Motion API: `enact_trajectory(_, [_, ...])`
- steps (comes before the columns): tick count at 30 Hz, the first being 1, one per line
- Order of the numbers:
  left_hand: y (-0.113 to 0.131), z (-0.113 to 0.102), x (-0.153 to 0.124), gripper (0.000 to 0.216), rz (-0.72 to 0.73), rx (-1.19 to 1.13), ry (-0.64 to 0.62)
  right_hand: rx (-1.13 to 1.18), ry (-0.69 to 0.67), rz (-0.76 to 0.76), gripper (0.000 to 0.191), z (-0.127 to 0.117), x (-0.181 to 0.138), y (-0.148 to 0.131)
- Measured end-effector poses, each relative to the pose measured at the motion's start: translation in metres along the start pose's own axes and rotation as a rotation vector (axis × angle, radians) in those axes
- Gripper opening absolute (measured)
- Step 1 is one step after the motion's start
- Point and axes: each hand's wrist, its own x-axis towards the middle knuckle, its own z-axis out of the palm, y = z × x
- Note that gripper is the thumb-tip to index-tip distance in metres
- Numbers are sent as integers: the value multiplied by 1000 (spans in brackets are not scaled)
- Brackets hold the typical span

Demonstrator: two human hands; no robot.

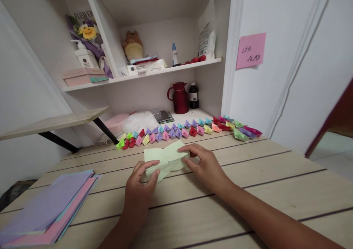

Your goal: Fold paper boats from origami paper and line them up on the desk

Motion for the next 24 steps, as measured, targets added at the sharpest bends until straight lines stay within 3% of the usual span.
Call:
enact_trajectory(6, [-4,0,1,8,85,34,77,-99,79,-109,6,-10,4,-5])
enact_trajectory(9, [-11,0,3,5,88,54,130,4,68,-42,8,-11,4,-7])
enact_trajectory(13, [-20,2,4,17,-116,-170,52,406,-122,249,20,-4,1,-5])
enact_trajectory(17, [-24,4,3,32,-429,-489,-98,623,-167,388,33,5,-2,-4])
enact_trajectory(24, [-22,1,6,39,-493,-572,-7,745,-285,460,38,7,-1,-5])
